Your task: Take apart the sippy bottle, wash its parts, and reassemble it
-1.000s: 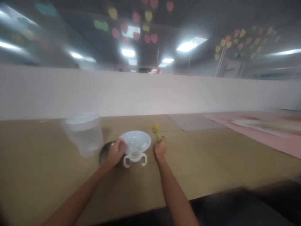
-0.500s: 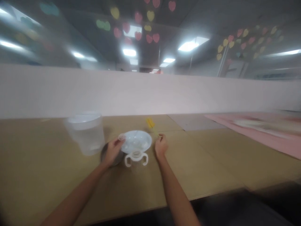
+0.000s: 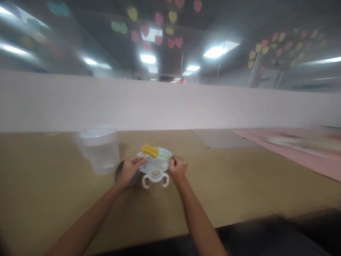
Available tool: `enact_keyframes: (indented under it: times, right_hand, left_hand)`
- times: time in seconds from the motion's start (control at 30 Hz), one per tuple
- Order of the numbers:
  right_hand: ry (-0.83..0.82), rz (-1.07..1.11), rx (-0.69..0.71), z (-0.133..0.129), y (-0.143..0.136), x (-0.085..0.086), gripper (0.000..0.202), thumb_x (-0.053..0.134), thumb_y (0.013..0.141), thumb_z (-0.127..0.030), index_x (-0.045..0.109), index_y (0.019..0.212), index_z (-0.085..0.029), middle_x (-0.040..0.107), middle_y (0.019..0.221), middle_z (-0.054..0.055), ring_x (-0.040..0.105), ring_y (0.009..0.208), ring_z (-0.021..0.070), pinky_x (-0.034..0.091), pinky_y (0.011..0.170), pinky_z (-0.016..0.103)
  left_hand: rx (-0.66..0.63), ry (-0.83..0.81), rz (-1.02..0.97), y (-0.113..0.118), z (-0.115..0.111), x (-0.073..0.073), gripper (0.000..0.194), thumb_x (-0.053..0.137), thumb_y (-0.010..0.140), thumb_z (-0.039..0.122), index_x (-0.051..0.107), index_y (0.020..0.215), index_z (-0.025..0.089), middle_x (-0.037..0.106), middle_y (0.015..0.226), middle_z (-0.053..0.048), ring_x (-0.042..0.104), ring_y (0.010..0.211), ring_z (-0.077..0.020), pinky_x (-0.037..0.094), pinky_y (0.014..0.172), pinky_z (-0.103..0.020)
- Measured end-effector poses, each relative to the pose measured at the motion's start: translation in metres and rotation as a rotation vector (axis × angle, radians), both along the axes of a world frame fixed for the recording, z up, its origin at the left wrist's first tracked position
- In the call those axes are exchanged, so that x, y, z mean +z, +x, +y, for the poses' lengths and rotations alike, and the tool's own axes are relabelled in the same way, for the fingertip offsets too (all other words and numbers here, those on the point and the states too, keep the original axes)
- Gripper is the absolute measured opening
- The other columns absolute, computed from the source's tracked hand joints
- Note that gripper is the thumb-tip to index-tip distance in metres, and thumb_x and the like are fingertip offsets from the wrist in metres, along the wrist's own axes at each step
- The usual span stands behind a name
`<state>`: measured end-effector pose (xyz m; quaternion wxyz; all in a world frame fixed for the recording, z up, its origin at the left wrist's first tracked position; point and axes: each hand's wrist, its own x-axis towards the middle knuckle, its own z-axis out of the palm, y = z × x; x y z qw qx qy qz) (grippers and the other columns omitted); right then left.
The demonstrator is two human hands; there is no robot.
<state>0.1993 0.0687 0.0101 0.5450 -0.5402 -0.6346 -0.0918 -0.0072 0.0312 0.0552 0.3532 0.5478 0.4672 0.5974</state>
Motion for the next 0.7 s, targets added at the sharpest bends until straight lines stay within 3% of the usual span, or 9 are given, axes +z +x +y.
enact_keyframes:
  times: [0.3, 0.53, 0.7]
  right_hand:
    - [0.259, -0.086, -0.004, 0.0056, 0.0007, -0.0041, 0.026, 0.035, 0.070, -0.014, 0.047, 0.047, -0.016, 0.044, 0.046, 0.000, 0.034, 0.047, 0.0087, 0.021, 0.050, 0.023]
    - [0.277, -0.132, -0.030, 0.0073, 0.0010, -0.0056, 0.027, 0.035, 0.071, -0.013, 0.044, 0.045, -0.016, 0.041, 0.044, -0.001, 0.031, 0.046, 0.0086, 0.019, 0.049, 0.023]
    - [0.253, -0.153, -0.033, 0.0092, 0.0021, -0.0073, 0.028, 0.035, 0.071, -0.014, 0.046, 0.045, -0.016, 0.042, 0.044, -0.001, 0.031, 0.046, 0.0085, 0.019, 0.050, 0.023]
  left_hand:
    - [-0.002, 0.027, -0.161, 0.0029, -0.0017, 0.0034, 0.024, 0.074, 0.057, 0.033, 0.069, 0.072, 0.014, 0.070, 0.077, -0.006, 0.062, 0.073, -0.0176, 0.048, 0.071, -0.027]
    - [-0.053, 0.068, -0.123, 0.0031, -0.0018, 0.0031, 0.023, 0.067, 0.064, 0.038, 0.068, 0.066, 0.015, 0.067, 0.070, -0.004, 0.059, 0.076, -0.0186, 0.045, 0.072, -0.026]
    - [-0.020, 0.056, -0.109, 0.0037, 0.0005, 0.0020, 0.027, 0.061, 0.070, 0.042, 0.063, 0.060, 0.017, 0.064, 0.068, -0.004, 0.056, 0.073, -0.0175, 0.044, 0.071, -0.025]
